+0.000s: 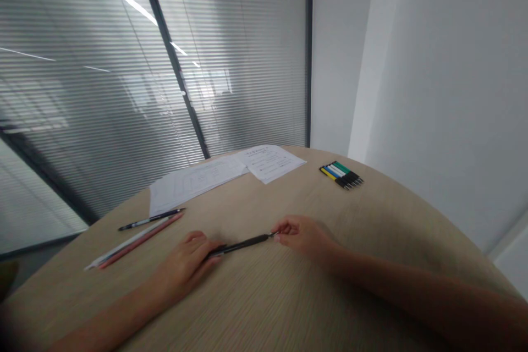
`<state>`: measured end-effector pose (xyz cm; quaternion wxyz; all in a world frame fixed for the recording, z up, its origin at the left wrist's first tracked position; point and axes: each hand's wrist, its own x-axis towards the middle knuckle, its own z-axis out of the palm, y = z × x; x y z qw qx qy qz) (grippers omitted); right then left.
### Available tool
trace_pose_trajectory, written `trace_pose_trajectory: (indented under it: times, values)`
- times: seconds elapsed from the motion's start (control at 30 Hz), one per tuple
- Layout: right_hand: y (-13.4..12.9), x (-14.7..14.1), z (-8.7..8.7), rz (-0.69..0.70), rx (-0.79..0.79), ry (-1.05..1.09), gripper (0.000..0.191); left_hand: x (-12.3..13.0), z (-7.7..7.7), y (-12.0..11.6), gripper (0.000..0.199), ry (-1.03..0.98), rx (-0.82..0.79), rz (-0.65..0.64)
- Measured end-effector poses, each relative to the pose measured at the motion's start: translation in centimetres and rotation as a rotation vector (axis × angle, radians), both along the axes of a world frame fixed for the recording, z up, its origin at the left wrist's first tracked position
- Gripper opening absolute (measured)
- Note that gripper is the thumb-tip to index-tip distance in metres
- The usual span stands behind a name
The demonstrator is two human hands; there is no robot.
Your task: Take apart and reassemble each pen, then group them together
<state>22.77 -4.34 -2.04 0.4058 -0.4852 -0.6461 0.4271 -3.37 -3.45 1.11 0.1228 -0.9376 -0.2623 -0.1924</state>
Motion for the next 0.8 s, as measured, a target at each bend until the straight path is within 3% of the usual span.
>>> trace_pose_trajectory:
  times: [0.8]
  values:
    - [-0.4, 0.1, 0.0, 0.054, 0.051, -0.125, 0.018, 0.1, -1.7, -0.1, 0.021, -0.114, -0.025, -0.068]
